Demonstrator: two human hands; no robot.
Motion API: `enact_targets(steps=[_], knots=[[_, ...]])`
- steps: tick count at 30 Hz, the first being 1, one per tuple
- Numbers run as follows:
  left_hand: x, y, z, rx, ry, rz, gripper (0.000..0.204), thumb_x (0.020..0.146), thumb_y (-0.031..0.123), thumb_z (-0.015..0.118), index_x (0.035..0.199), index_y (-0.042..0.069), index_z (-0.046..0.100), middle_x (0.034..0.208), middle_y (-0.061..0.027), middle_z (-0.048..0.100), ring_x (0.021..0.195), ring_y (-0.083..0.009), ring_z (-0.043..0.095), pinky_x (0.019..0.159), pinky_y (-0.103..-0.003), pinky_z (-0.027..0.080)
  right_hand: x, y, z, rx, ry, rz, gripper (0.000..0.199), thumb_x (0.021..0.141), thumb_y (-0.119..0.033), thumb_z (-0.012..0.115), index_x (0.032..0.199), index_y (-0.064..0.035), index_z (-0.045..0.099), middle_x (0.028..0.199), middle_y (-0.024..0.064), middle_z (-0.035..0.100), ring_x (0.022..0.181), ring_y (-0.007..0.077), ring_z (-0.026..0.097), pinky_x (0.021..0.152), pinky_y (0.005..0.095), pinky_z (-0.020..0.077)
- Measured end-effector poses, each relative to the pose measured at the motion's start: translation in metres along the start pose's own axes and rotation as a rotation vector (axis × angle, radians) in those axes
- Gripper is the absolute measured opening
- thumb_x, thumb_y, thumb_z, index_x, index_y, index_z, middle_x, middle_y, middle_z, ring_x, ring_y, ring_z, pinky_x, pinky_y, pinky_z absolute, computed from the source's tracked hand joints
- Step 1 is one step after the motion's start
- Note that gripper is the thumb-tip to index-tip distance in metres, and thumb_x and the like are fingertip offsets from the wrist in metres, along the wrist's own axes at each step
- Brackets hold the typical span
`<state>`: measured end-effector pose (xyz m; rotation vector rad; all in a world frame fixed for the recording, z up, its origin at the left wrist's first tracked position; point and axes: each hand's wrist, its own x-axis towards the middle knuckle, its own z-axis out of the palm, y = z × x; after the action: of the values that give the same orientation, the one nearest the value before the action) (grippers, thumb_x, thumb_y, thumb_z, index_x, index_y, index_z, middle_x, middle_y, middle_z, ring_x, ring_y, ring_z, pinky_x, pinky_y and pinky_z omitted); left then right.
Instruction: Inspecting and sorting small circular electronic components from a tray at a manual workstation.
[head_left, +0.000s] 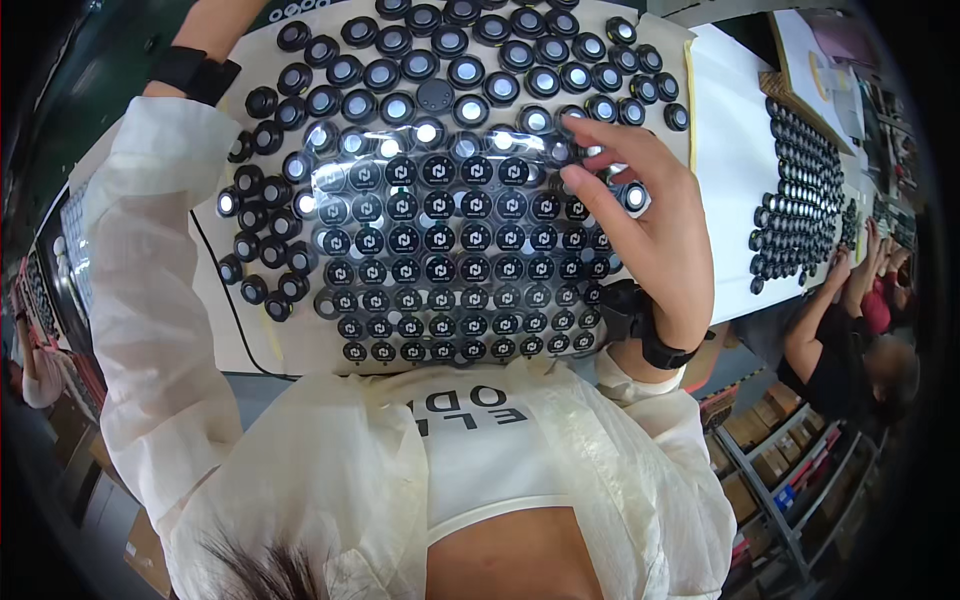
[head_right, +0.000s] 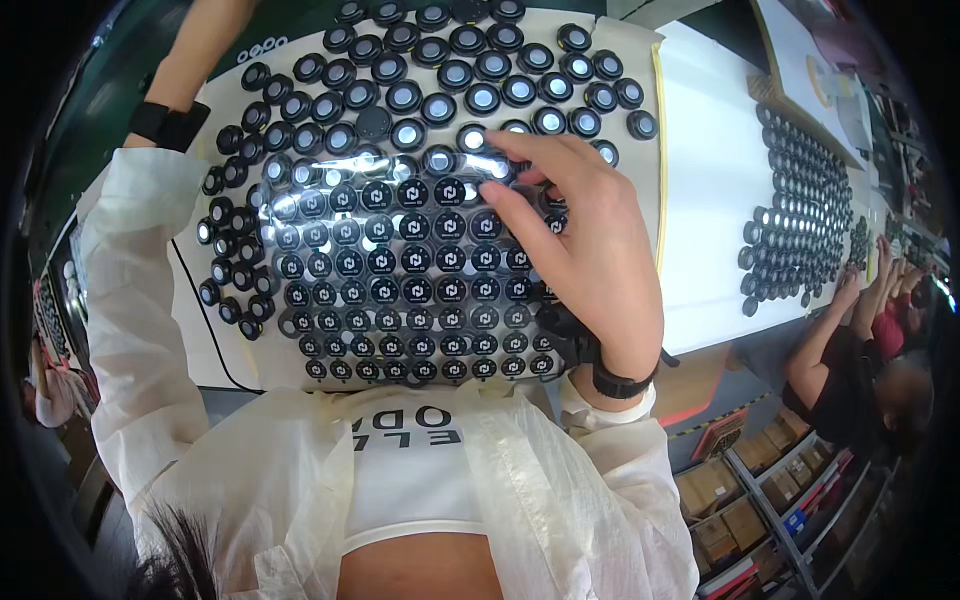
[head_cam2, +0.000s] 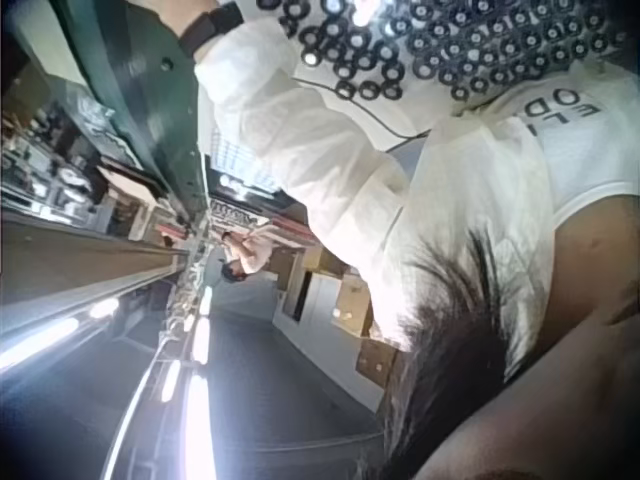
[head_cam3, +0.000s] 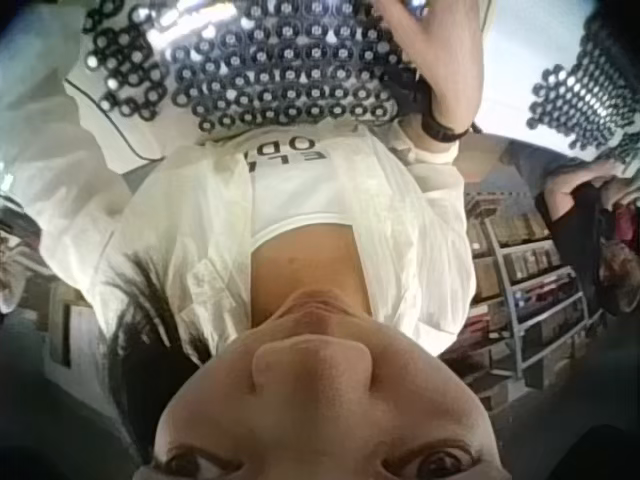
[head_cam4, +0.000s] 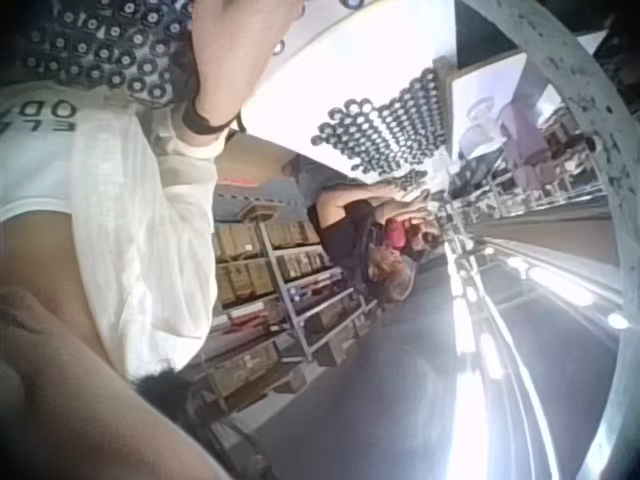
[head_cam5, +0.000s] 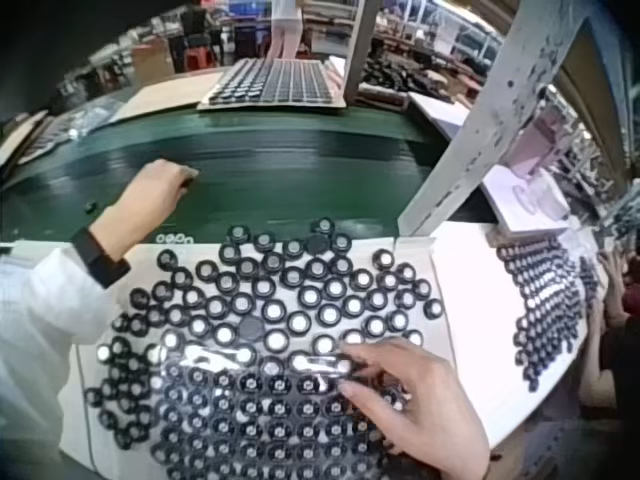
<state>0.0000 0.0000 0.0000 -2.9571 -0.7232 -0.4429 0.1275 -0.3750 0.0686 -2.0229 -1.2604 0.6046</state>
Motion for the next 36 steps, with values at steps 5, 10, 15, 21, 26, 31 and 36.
enact_targets(steps=[5,10,15,21,26,31,36], knots=[[-0.02,0.04,-0.045,-0.221,-0.073,0.232,0.032,0.084,0.003,0.06,0.115,0.004,0.067,0.116,-0.0209,0.065,0.11,-0.036,0.061,0.094,-0.041,0.049,-0.002,0.009,-0.014,0.006,-0.034,0.078,0.032,0.084,-0.002,0.068,0.116,-0.0029,0.067,0.096,0.0157,0.067,0.08,0.0251,0.065,0.071,0.0334,0.0523],[-0.024,0.091,-0.062,-0.234,-0.246,0.057,0.028,0.092,0.015,0.056,0.116,0.003,0.064,0.106,-0.0208,0.061,0.104,-0.0385,0.06,0.092,-0.041,0.049,0.004,0.016,-0.016,-0.159,-0.075,0.054,0.028,0.076,0.006,0.07,0.102,0.0009,0.062,0.095,0.0143,0.067,0.083,0.0276,0.065,0.077,0.0347,0.0518],[-0.019,0.088,-0.057,-0.269,-0.285,0.045,0.027,0.087,0.017,0.064,0.107,0.0,0.067,0.1,-0.0219,0.063,0.101,-0.0379,0.061,0.09,-0.041,0.049,0.012,0.012,-0.005,-0.089,-0.186,0.003,0.029,0.074,0.006,0.072,0.101,0.0009,0.062,0.092,0.0145,0.067,0.084,0.0288,0.065,0.077,0.0363,0.0522],[-0.025,0.109,-0.073,-0.396,-0.203,0.038,0.027,0.081,0.014,0.068,0.101,-0.003,0.069,0.094,-0.022,0.068,0.093,-0.0377,0.064,0.084,-0.041,0.053,0.018,0.005,0.017,-0.068,-0.184,-0.068,0.024,0.076,0.001,0.073,0.097,0.0001,0.064,0.089,0.0141,0.066,0.084,0.0313,0.066,0.075,0.0386,0.0522],[-0.091,0.131,-0.063,-0.716,-0.245,0.377,0.037,0.082,0.007,0.071,0.118,0.009,0.064,0.102,-0.0088,0.056,0.084,-0.0252,0.062,0.075,-0.036,0.051,0.029,0.01,0.028,-0.146,-0.225,-0.168,0.023,0.076,-0.001,0.076,0.096,0.0007,0.066,0.086,0.0112,0.064,0.08,0.0244,0.066,0.07,0.0337,0.0532],[-0.13,0.142,-0.06,-0.676,-0.397,0.315,0.045,0.08,0.003,0.072,0.124,0.01,0.064,0.106,-0.0083,0.054,0.086,-0.0228,0.061,0.074,-0.035,0.052,0.035,0.01,0.036,-0.064,-0.266,-0.118,0.021,0.075,0.001,0.076,0.095,0.0018,0.068,0.085,0.0114,0.067,0.075,0.023,0.067,0.07,0.0314,0.0543],[-0.139,0.147,-0.058,-0.633,-0.254,0.299,0.049,0.078,0.0,0.072,0.125,0.009,0.064,0.106,-0.0085,0.053,0.085,-0.0222,0.06,0.072,-0.034,0.052,0.036,0.003,0.04,-0.132,-0.268,-0.086,0.018,0.076,0.0,0.076,0.093,0.0021,0.069,0.083,0.012,0.07,0.073,0.0202,0.068,0.07,0.0304,0.0547]])
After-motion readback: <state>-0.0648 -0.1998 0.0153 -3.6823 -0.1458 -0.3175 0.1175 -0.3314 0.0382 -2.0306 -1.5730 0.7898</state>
